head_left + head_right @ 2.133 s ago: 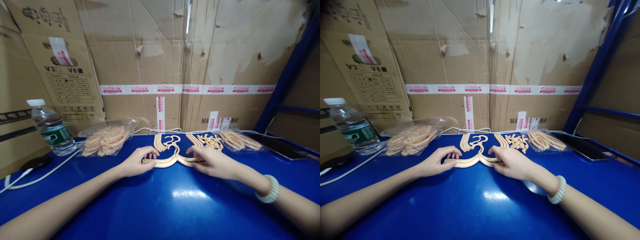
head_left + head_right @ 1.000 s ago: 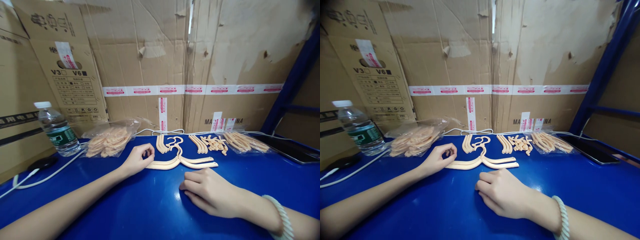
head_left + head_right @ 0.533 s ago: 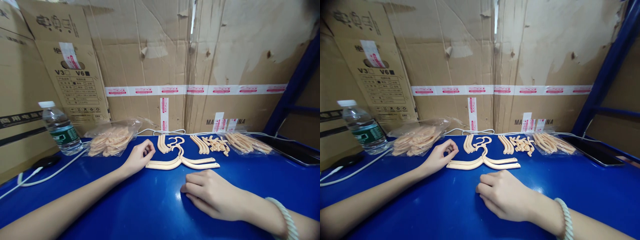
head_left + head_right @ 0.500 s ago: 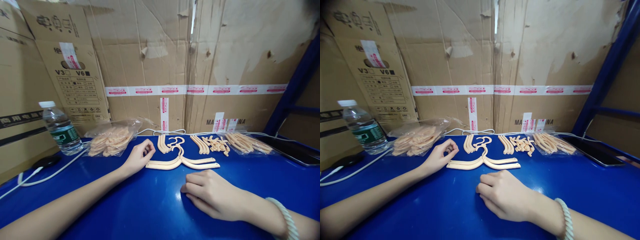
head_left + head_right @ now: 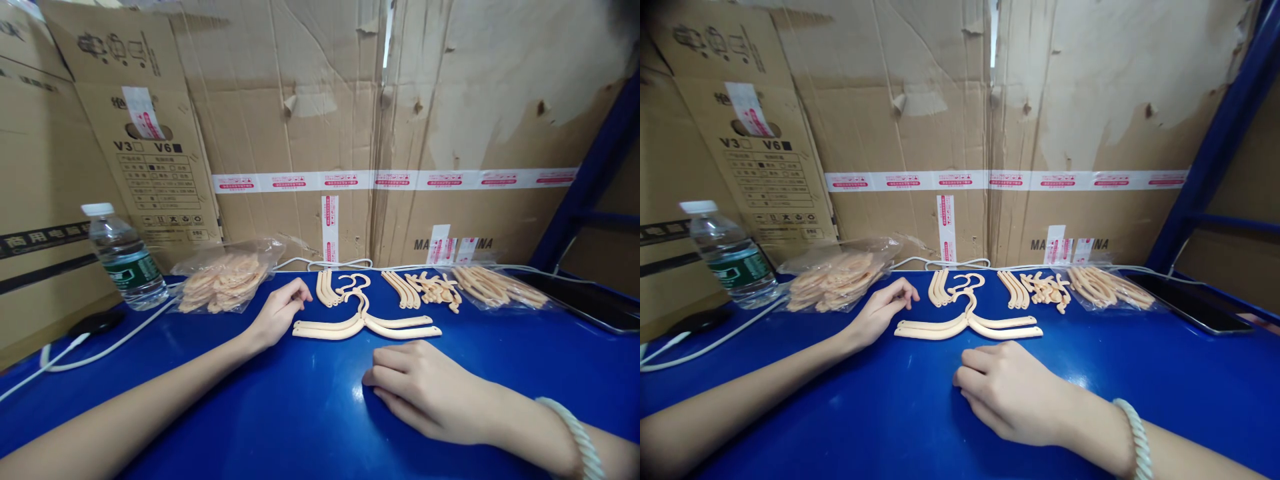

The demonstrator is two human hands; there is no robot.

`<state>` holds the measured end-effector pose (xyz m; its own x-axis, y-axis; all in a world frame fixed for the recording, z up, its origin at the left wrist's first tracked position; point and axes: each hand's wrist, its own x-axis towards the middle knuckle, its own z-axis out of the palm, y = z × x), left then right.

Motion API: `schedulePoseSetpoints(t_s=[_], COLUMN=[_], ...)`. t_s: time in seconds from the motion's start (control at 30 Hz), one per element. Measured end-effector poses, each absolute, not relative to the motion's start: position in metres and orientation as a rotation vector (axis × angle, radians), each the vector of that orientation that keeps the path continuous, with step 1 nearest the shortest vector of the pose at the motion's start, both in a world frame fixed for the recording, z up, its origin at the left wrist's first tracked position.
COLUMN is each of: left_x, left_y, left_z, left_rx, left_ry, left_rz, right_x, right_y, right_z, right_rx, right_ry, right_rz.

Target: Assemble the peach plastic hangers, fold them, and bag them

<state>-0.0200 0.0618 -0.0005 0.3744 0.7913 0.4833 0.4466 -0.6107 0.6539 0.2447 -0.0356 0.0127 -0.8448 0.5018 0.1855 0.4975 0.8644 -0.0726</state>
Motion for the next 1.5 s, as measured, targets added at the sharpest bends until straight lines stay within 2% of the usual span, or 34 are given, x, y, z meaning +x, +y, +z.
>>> schedulePoseSetpoints(t_s=[1.23, 1.5], left_x=[-0.0198, -0.0198], left_y=[0.0654, 0.0635], left_z=[-0.0067, -0.0042], left_rx=[2.419, 2.470], left_ry=[1.139, 1.150], left_rz=[1.010, 0.968], right_x=[0.2441, 0.2420], right_y=[-0.0353, -0.0345], right_z=[0.0127, 0.0121], right_rx=[-0.770, -0.629], right_ry=[-2.858, -2.778], right_rz=[0.008, -0.118])
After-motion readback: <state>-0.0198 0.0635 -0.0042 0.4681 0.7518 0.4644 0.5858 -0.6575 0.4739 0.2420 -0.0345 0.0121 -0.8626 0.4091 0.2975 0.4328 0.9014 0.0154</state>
